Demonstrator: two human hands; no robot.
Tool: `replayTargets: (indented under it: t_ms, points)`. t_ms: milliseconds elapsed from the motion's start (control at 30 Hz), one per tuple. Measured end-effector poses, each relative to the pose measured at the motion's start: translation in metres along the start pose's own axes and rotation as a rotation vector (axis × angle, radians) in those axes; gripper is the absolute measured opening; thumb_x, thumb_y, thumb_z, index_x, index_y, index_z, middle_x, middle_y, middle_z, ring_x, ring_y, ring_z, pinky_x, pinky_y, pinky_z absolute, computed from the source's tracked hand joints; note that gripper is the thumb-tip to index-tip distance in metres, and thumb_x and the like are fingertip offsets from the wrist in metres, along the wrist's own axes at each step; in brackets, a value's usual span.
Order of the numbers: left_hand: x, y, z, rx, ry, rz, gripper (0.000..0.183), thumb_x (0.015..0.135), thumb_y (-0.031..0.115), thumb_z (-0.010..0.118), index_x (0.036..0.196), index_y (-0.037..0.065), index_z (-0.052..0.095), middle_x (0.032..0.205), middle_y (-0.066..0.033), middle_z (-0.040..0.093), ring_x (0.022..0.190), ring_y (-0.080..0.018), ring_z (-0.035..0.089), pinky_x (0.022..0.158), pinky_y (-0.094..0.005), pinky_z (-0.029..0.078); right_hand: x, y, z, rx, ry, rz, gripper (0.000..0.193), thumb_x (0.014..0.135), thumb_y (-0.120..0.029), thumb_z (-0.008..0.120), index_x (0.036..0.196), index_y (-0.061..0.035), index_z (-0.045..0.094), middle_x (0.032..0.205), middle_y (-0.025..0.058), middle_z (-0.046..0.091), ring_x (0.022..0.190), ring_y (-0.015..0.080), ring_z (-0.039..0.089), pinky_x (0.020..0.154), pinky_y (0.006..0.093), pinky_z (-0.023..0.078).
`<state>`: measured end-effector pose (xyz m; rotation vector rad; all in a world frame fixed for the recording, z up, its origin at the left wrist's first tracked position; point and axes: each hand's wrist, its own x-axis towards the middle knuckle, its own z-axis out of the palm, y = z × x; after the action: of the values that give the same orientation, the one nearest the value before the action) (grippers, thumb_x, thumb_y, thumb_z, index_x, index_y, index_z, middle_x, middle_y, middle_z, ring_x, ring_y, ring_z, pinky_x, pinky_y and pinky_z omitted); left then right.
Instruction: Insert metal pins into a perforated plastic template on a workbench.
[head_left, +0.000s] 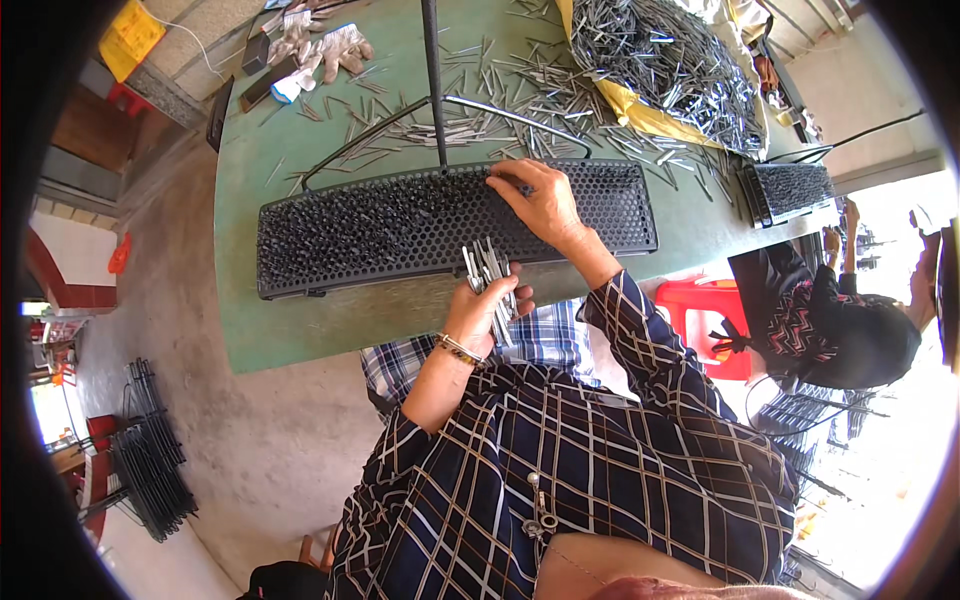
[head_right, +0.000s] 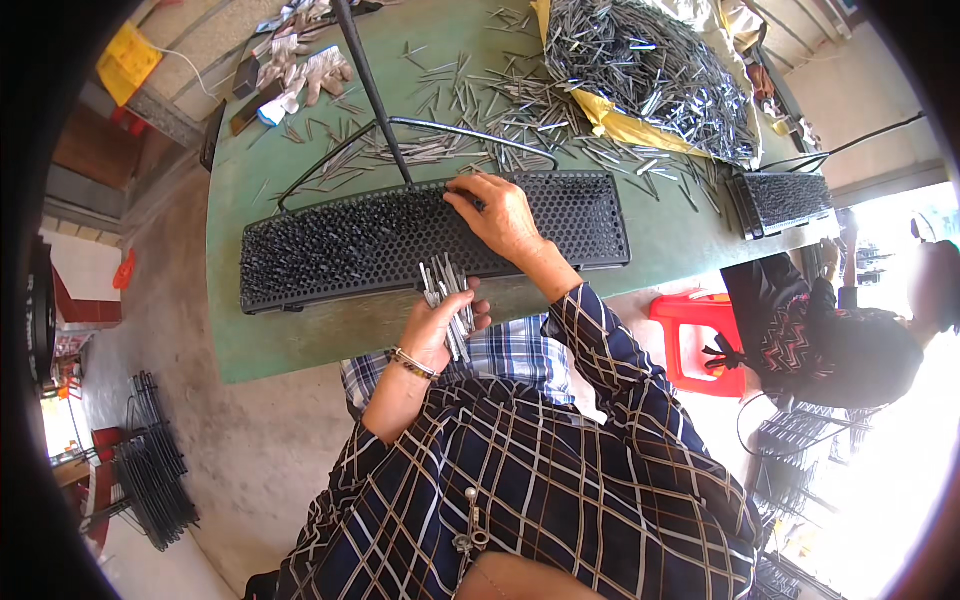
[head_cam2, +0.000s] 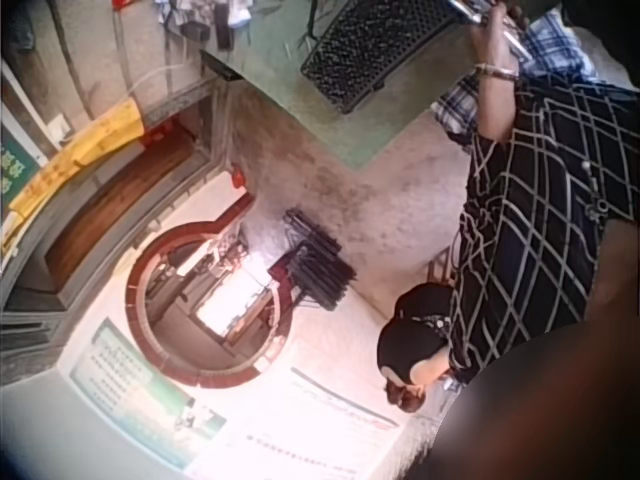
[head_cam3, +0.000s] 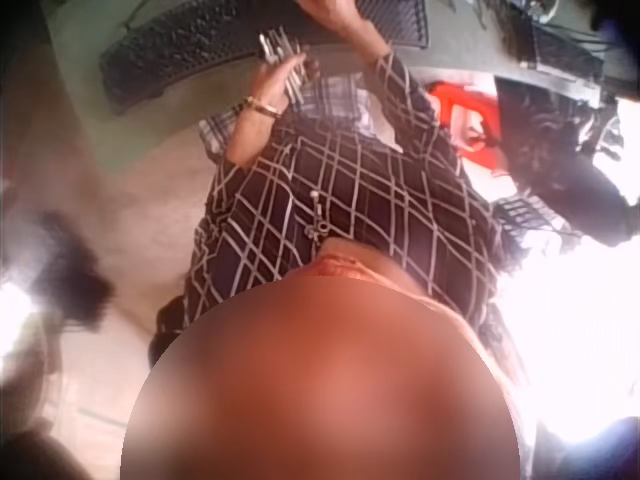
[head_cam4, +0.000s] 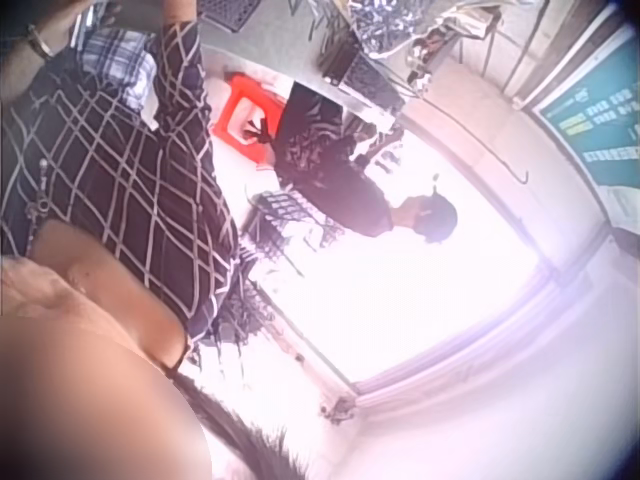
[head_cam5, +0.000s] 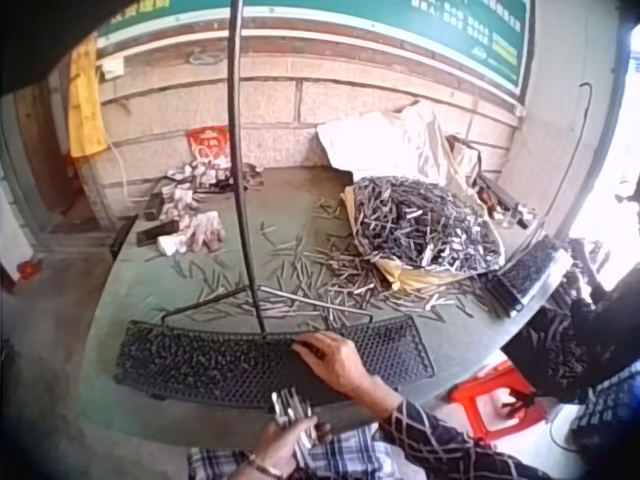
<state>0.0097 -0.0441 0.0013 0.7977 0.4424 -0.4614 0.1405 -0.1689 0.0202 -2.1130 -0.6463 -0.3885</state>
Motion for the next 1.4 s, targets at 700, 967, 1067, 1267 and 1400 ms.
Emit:
replayTargets:
  t_ms: [700, 967, 1067, 1267, 1400]
  points:
    - [0.002, 0.003, 0.002, -0.083, -0.014, -0.016, 0.029, 0.084, 0.007, 0.064, 0.110, 0.000, 0.055, 0.101, -0.0098, 0.062, 0.092, -0.0229, 0.063, 0.078, -0.0367, 0.055, 0.000, 0.004, 0.001, -0.050, -0.059, -0.212, 0.019, 0.079, -0.003, 0.061, 0.098, -0.0001, 0.064, 0.095, 0.0145, 0.061, 0.088, 0.0325, 0.059, 0.077, 0.0384, 0.049]
    - [-0.001, 0.006, 0.002, -0.110, -0.006, 0.007, 0.026, 0.084, 0.004, 0.059, 0.110, 0.000, 0.055, 0.098, -0.0087, 0.061, 0.091, -0.0230, 0.064, 0.077, -0.0363, 0.056, -0.005, -0.022, -0.021, 0.080, -0.130, 0.050, 0.023, 0.082, -0.012, 0.065, 0.102, -0.0018, 0.065, 0.098, 0.0129, 0.061, 0.081, 0.0259, 0.063, 0.072, 0.0343, 0.051]
    - [0.000, 0.006, 0.002, -0.109, -0.013, 0.042, 0.024, 0.085, 0.003, 0.058, 0.109, 0.001, 0.056, 0.098, -0.0091, 0.061, 0.090, -0.0233, 0.064, 0.076, -0.0360, 0.057, -0.024, -0.024, -0.032, 0.185, -0.380, 0.163, 0.022, 0.081, -0.017, 0.068, 0.095, 0.0005, 0.066, 0.089, 0.0108, 0.063, 0.078, 0.0193, 0.063, 0.066, 0.0292, 0.050]
    - [0.003, 0.008, 0.013, -0.075, -0.054, 0.084, 0.022, 0.085, 0.002, 0.057, 0.107, 0.003, 0.056, 0.098, -0.0092, 0.062, 0.089, -0.0222, 0.065, 0.076, -0.0355, 0.057, -0.044, -0.025, -0.039, 0.487, -0.527, 0.585, 0.023, 0.081, -0.017, 0.069, 0.087, 0.0060, 0.067, 0.074, 0.0056, 0.064, 0.065, 0.0092, 0.061, 0.056, 0.0229, 0.048]
    - [0.003, 0.006, 0.009, -0.088, -0.014, 0.089, 0.023, 0.084, 0.003, 0.059, 0.107, 0.001, 0.056, 0.101, -0.0104, 0.062, 0.092, -0.0249, 0.064, 0.079, -0.0387, 0.056, -0.042, -0.026, -0.040, 0.529, -0.470, 0.625, 0.022, 0.082, -0.016, 0.069, 0.090, 0.0050, 0.067, 0.074, 0.0055, 0.065, 0.067, 0.0090, 0.061, 0.057, 0.0226, 0.049]
